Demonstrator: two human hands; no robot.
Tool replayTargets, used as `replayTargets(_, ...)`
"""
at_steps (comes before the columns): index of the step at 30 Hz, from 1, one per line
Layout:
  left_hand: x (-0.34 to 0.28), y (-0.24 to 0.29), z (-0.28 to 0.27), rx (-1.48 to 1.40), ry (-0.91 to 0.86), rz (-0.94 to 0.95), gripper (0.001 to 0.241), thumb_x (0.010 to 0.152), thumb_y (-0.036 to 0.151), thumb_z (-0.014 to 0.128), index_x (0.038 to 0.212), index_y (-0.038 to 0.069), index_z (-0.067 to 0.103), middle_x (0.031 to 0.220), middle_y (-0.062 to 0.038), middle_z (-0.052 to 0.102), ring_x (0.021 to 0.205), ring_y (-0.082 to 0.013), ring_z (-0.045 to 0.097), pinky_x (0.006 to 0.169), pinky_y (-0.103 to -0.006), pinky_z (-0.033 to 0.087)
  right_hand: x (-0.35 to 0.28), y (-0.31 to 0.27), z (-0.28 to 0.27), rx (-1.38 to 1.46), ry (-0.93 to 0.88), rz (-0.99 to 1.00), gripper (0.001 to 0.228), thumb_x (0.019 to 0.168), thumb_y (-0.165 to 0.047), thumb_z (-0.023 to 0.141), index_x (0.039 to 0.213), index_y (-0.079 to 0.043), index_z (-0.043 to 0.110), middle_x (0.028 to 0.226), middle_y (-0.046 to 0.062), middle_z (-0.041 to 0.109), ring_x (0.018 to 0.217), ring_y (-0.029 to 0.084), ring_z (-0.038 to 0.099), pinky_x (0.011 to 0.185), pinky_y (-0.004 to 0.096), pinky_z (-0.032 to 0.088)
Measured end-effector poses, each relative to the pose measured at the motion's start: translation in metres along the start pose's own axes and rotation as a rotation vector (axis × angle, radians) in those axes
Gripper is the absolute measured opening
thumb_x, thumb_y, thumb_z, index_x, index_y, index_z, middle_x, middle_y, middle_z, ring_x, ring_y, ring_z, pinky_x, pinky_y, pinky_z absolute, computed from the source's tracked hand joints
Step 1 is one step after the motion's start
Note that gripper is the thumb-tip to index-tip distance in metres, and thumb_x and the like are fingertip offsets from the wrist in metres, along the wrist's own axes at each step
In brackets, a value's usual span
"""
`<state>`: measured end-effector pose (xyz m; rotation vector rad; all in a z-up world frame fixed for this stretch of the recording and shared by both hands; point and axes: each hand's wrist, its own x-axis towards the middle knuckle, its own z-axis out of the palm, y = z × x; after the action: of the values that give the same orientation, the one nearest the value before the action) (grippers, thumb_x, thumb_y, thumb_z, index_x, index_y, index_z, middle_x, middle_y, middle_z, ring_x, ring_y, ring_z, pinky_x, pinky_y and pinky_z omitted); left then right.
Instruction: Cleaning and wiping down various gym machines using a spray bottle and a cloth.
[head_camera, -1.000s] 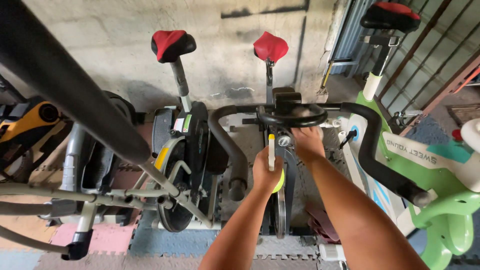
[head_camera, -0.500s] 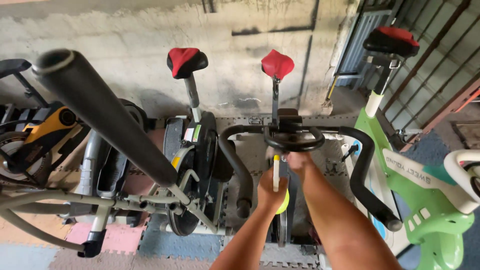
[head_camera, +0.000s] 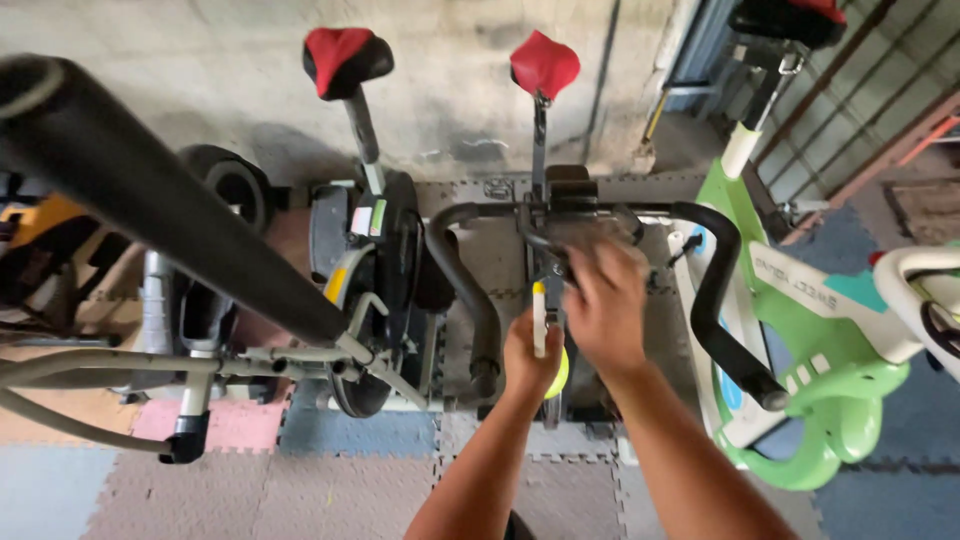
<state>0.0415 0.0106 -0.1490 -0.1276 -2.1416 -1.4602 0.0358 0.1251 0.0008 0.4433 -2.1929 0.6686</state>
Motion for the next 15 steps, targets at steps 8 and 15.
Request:
replayTargets(8, 0.028, 0.033, -0.016, -0.247, -0.161, -0.264, 0.021, 0.091, 0.013, 0.065, 0.109, 0.002, 0.066, 0.083, -0.008, 0.067, 0.075, -0.0172, 0.062, 0.070, -0.0330, 0.051, 0.052, 0.023, 0.101, -0.220, -0.442, -0.009, 0.028, 0.083, -0.012, 0.069, 0.110, -0.016, 0.077, 0.118, 0.012, 0.069, 0.106, 0.035, 0.064, 0.097, 0.050, 0.047)
replayTargets(15, 0.021, -0.010, -0.016, -0.169, -0.156, -0.125, 0.022, 0.094, 0.011, 0.069, 0.110, 0.000, 0.060, 0.087, -0.015, 0.062, 0.080, -0.0213, 0.061, 0.076, -0.0373, 0.051, 0.095, 0.041, 0.151, -0.184, -0.866, 0.256, 0.019, 0.089, -0.023, 0.069, 0.101, -0.010, 0.076, 0.105, 0.020, 0.071, 0.099, 0.042, 0.069, 0.086, 0.051, 0.056)
